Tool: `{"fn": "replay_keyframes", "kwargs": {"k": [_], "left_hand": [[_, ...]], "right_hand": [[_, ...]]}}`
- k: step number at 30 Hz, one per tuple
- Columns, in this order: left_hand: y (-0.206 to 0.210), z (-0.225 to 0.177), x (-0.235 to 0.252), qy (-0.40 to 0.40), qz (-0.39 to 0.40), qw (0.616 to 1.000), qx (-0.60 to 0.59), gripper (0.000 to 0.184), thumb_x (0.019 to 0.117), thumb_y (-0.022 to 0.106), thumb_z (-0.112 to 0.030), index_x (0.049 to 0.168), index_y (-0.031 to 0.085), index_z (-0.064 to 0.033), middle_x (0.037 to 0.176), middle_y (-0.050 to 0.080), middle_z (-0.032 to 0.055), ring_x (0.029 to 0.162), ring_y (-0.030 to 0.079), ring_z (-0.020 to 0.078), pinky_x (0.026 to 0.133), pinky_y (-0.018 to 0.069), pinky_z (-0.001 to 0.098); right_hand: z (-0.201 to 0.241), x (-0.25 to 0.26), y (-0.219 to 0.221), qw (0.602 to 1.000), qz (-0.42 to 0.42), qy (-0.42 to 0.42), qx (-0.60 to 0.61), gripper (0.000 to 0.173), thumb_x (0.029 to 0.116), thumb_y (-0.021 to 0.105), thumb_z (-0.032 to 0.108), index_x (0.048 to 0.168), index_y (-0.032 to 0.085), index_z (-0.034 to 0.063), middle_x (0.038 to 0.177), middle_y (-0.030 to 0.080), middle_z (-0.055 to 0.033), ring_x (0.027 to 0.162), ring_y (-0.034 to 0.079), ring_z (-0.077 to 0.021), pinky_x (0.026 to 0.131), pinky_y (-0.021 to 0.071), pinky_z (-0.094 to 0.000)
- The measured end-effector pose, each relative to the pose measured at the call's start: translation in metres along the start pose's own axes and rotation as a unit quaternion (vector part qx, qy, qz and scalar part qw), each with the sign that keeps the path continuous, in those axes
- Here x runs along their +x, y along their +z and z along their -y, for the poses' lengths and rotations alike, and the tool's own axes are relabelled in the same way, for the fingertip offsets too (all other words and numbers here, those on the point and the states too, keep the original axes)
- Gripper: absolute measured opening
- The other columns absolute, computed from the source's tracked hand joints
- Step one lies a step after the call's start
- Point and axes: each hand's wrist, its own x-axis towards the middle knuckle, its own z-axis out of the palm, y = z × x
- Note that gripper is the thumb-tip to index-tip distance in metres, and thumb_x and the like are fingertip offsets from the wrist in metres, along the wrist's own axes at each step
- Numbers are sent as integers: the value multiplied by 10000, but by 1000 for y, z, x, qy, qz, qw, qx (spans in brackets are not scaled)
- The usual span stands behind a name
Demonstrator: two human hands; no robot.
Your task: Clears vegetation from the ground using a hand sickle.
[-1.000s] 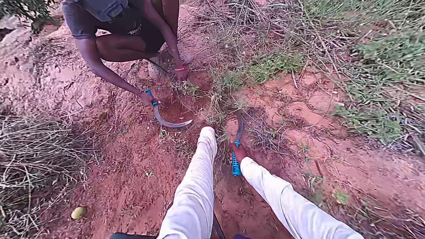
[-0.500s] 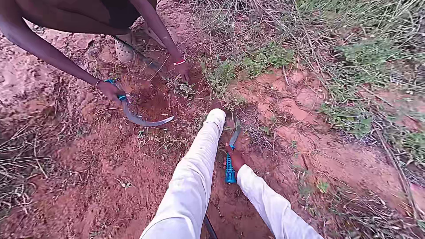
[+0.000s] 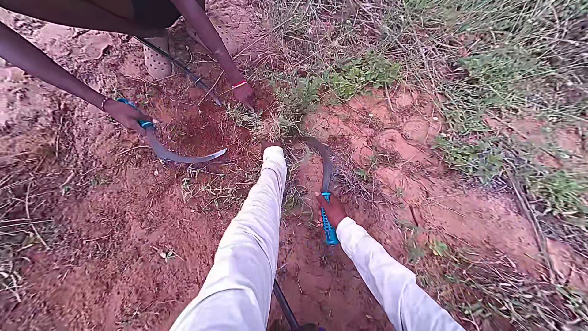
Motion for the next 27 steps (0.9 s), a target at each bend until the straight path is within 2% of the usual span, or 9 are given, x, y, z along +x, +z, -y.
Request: {"fn": "replay_keyframes", "kwargs": {"k": [4,10,14,16,19,22,24,25,27], "left_hand": [[-1,-1,-18,38,35,995,87,669,1006,667,-202,1545,362,51,1547,444,302,1465,437,397,1202,373,529],[-24,-6,-13,36,19,995,90,687,1002,666,-207,1563,343,24,1519,493,279,1423,496,387,1171,408,542],[-58,18,9,-7,-53,998,-30,730,967,739,-196,1520,362,96,1525,458,315,1443,461,388,1186,388,495],[-70,50,28,-17,-126,984,-123,687,968,733,-204,1484,411,116,1492,490,322,1412,494,389,1174,411,481],[-102,73,26,-62,-138,969,-193,661,1006,698,-210,1486,392,127,1503,481,313,1419,487,360,1179,399,444],[-116,81,25,-64,-133,981,-128,716,972,739,-228,1491,390,122,1497,494,309,1412,502,360,1172,406,458],[-120,68,-5,-73,-109,988,-76,767,934,779,-216,1478,381,149,1507,465,326,1426,476,377,1181,392,479],[-128,50,-37,-79,-36,996,28,748,982,721,-265,1498,367,145,1566,414,304,1486,410,350,1218,337,459],[-131,17,-90,-53,92,959,261,717,1060,586,-358,1550,325,96,1637,329,269,1543,321,322,1244,271,445]], "right_hand": [[21,12,27,999,11,38,-17,484,1126,406,377,1460,396,27,899,583,-128,622,607,-199,608,553,-359],[-33,-65,11,998,33,58,-9,446,1113,445,389,1370,435,25,770,539,-80,543,576,-181,559,551,-346],[-51,-84,-7,997,-8,-21,-74,448,1100,499,335,1362,454,-25,774,586,-103,581,617,-198,622,565,-362],[-38,-71,-11,996,-34,-59,-60,436,1107,484,323,1367,443,-24,737,574,-81,549,609,-173,586,565,-337],[-7,-41,-6,997,-30,-43,-54,485,1111,450,389,1398,437,-2,817,598,-106,595,624,-185,605,566,-351],[15,-13,11,999,-19,-29,-36,510,1118,424,400,1423,453,-7,978,616,-169,724,643,-236,705,563,-401],[15,-6,25,1000,-18,-24,2,466,1125,404,392,1379,461,6,839,582,-99,606,608,-176,597,554,-338],[12,-7,30,1000,-9,-15,17,464,1127,398,391,1374,460,3,814,572,-89,587,598,-169,584,550,-332],[-1,-12,35,1000,6,4,27,471,1124,401,400,1365,461,0,789,566,-85,570,593,-171,572,551,-338]]}}
